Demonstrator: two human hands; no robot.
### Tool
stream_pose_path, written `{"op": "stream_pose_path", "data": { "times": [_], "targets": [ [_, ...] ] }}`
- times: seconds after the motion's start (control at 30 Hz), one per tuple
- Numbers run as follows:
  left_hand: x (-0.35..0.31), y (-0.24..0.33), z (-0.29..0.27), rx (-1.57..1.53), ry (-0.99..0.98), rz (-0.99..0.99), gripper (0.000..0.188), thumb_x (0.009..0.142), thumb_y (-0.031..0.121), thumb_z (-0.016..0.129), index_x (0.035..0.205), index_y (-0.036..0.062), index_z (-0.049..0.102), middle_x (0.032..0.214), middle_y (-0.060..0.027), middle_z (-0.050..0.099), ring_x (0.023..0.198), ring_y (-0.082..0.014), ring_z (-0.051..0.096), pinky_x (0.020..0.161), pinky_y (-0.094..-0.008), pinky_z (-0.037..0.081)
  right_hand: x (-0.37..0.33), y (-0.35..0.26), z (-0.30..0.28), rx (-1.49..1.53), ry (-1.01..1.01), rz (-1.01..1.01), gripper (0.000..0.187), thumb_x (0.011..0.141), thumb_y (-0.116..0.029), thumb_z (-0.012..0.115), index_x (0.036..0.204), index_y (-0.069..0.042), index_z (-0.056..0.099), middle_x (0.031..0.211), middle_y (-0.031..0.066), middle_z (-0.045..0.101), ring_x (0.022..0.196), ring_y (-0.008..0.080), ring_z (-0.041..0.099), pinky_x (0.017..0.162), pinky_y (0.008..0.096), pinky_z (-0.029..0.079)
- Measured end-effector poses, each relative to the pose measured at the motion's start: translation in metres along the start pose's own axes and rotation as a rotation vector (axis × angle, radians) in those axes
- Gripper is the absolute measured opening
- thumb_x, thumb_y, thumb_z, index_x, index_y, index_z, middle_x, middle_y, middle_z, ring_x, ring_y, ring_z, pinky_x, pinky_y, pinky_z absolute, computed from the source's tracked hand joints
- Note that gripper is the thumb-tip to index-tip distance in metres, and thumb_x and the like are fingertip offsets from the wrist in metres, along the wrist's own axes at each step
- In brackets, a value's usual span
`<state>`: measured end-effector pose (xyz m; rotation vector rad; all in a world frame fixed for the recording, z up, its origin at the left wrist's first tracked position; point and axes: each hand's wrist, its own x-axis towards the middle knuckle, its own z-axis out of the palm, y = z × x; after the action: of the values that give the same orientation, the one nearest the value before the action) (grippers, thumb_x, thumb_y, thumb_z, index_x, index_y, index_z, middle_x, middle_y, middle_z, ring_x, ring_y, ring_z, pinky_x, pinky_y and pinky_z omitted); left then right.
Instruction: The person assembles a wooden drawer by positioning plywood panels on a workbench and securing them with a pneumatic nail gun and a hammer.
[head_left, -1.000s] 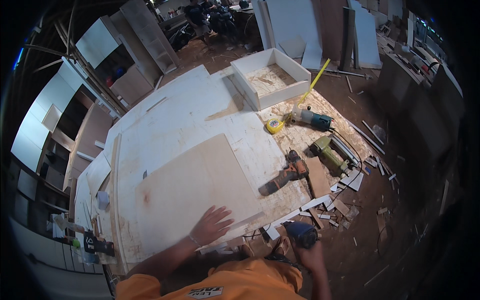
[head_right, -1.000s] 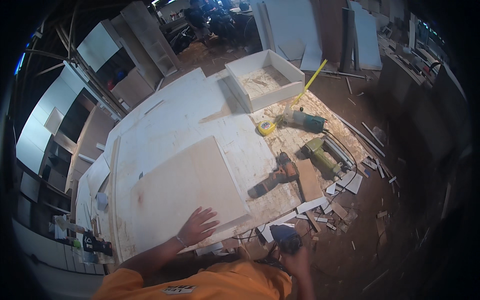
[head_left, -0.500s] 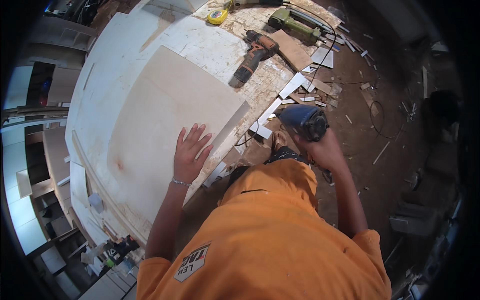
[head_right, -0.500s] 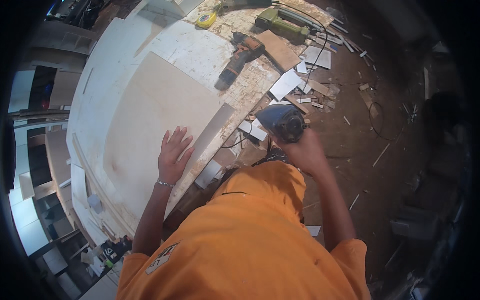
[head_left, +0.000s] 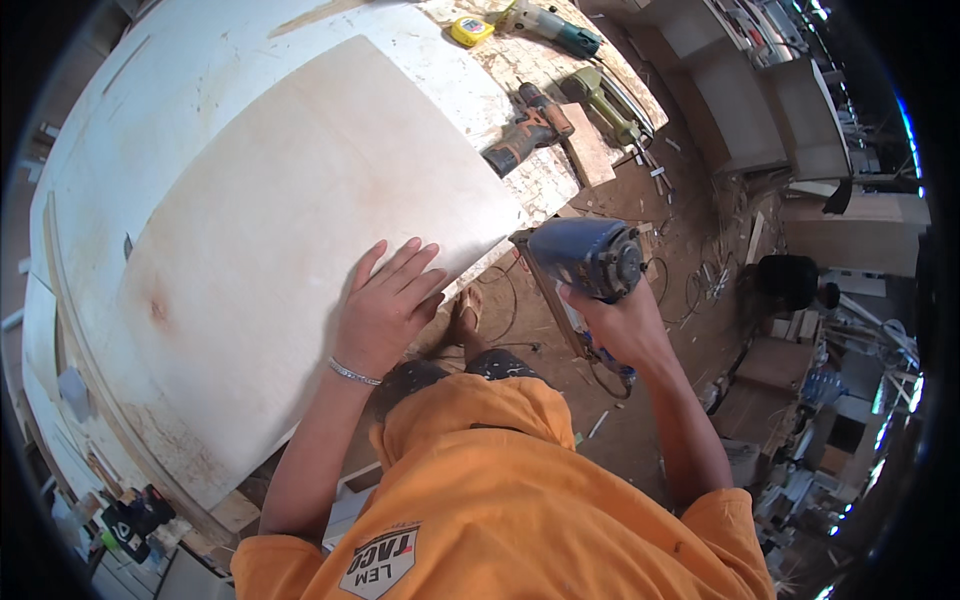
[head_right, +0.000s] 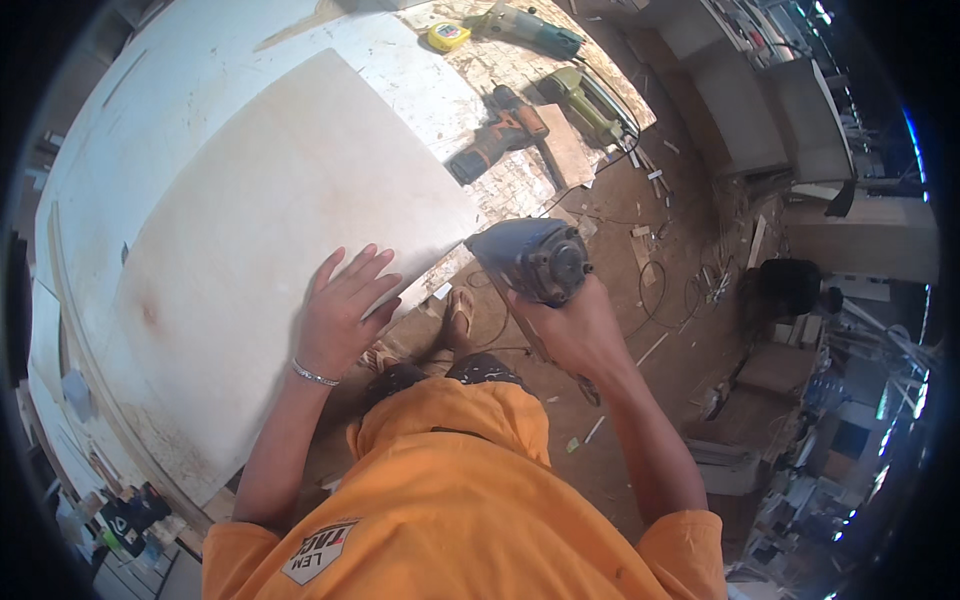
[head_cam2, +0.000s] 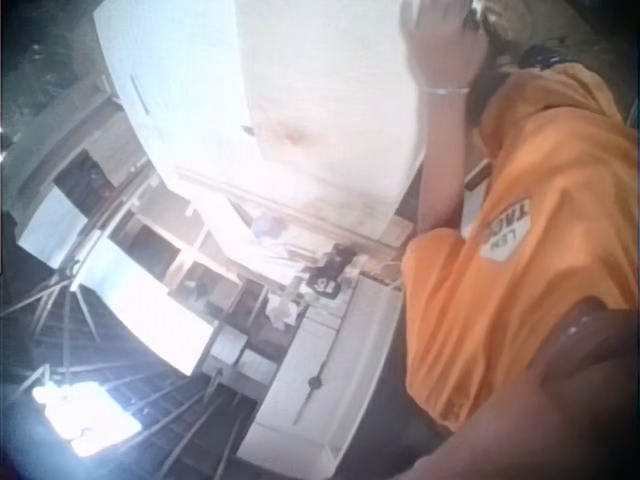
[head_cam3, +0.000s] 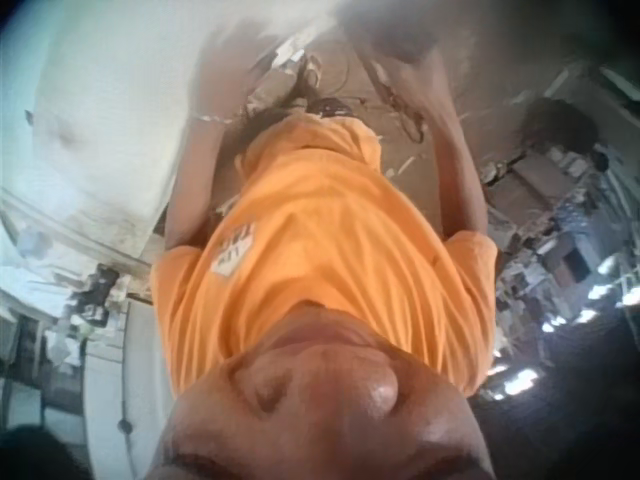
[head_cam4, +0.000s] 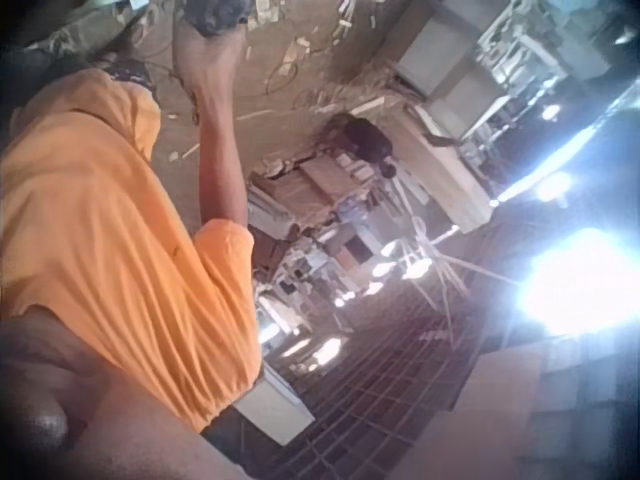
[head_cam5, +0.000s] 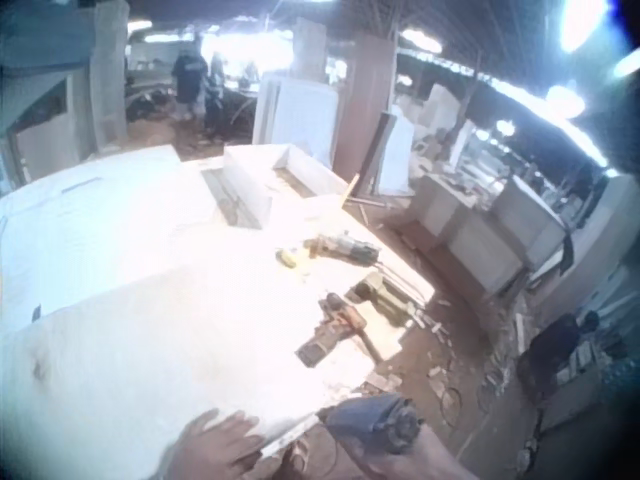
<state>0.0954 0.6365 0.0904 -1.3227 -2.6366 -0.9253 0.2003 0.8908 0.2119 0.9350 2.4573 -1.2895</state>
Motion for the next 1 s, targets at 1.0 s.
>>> {"op": "stream_pose_path", "data": {
  "times": [1.0],
  "targets": [
    [-0.001,-0.012,0.000,-0.308,0.065,-0.127,0.050,0.081,0.008,0.079,0.123,0.0052,0.052,0.146,-0.0145,0.056,0.140,-0.0337,0.050,0.120,-0.0467,0.038,-0.019,-0.043,0.050,-0.113,-0.049,0.007,0.029,0.091,-0.014,0.073,0.116,-0.002,0.069,0.103,0.0112,0.075,0.096,0.0140,0.068,0.086,0.0349,0.054]
  ]
}}
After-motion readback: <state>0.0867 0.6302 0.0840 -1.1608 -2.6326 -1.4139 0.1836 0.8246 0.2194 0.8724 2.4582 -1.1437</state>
